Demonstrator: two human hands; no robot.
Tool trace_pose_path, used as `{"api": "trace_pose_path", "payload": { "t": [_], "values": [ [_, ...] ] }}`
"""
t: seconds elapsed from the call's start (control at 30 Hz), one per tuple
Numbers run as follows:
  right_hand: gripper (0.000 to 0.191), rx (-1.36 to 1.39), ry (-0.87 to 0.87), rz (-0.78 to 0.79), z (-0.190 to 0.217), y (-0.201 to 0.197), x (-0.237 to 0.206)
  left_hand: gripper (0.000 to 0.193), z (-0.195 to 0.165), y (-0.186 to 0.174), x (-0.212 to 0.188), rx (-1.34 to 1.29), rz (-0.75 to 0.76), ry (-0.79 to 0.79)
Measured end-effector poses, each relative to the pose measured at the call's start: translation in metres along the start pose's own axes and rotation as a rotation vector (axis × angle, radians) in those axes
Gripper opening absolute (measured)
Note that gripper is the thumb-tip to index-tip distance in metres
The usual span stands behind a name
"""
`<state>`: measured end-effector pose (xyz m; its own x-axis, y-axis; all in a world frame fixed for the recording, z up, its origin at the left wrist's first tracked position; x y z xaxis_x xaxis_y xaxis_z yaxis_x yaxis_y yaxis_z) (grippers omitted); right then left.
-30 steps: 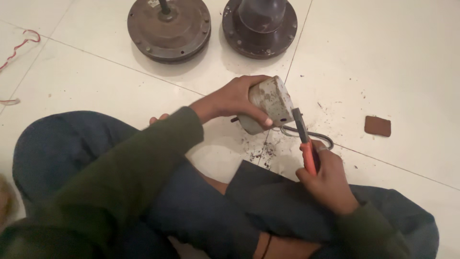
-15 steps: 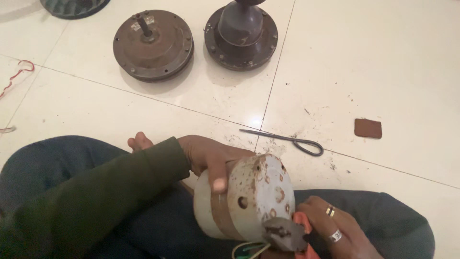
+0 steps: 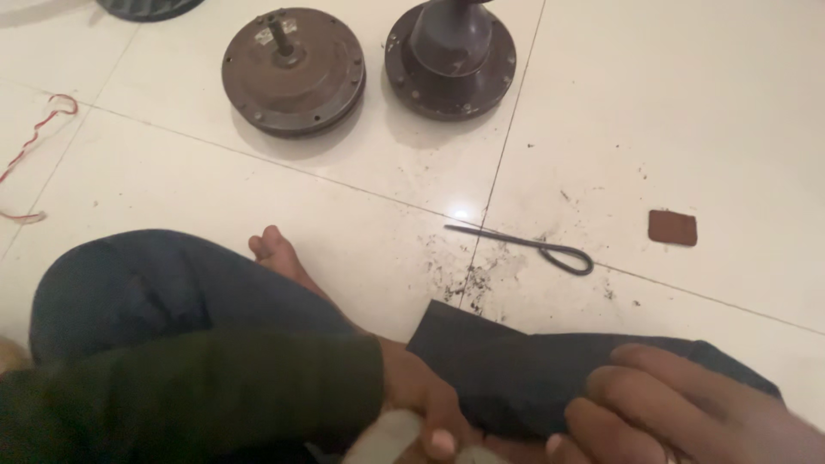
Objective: The person sits on the floor working on an electric pedestal fan motor. They first work by hand around the fan's motor housing and base, then pick up a small cylindrical motor component and use pliers to pry and work at its parts, handling wires on the component.
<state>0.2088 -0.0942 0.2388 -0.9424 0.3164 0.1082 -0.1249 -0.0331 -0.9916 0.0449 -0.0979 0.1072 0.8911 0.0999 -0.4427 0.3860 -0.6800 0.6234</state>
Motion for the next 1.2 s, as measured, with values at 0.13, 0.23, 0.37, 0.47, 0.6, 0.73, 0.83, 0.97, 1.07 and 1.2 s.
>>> {"api": "trace_pose_path", "payload": {
  "t": [0.13, 0.23, 0.37, 0.47, 0.6, 0.73, 0.83, 0.97, 1.07, 1.2],
  "values": [
    [0.028, 0.000, -0.427, 0.069, 0.018, -0.021, 0.017, 0.098, -0.004, 0.012, -0.004, 0.073, 0.001, -0.010],
    [0.028, -0.173, -0.756, 0.034, 0.023, -0.022, 0.022, 0.095, -0.002, 0.018, -0.007, 0.108, 0.001, -0.016],
    [0.028, -0.272, -0.872, -0.025, 0.014, -0.020, 0.015, 0.091, -0.003, 0.021, 0.002, 0.174, 0.004, -0.006],
    [0.028, -0.342, -0.847, -0.120, 0.000, -0.020, -0.005, 0.089, -0.016, 0.022, 0.013, 0.231, -0.016, 0.031],
    [0.031, -0.436, -0.365, -0.307, -0.029, -0.014, -0.030, 0.085, -0.062, 0.003, 0.009, 0.325, -0.158, 0.186],
    [0.040, -0.003, 0.623, -0.625, -0.080, 0.028, -0.075, 0.085, -0.093, -0.029, -0.020, 0.476, -0.414, 0.330],
    [0.061, 0.829, 1.084, -0.877, -0.111, 0.116, -0.107, 0.088, -0.107, -0.050, -0.032, 0.746, -0.701, 0.433],
    [0.063, 1.465, 1.194, -0.790, -0.131, 0.178, -0.101, 0.094, -0.103, -0.069, -0.013, 0.782, -0.908, 0.366],
    [0.062, 1.282, 1.329, -0.487, -0.134, 0.196, -0.093, 0.102, -0.104, -0.078, -0.010, 0.936, -1.019, 0.294],
    [0.055, 0.776, 1.088, -0.425, -0.129, 0.181, -0.065, 0.103, -0.103, -0.083, -0.019, 1.109, -1.121, 0.249]
  ]
}}
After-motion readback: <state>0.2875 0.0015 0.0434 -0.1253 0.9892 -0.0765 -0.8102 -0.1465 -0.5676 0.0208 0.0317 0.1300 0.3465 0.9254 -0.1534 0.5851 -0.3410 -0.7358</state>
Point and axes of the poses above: each hand's wrist, its own x-axis towards the middle knuckle, its own y-axis out of the palm, z = x × y, the point moved 9 cm from there along x, towards the middle knuckle, and after that the axes turned 1 degree about y, right-handed, at the moved point
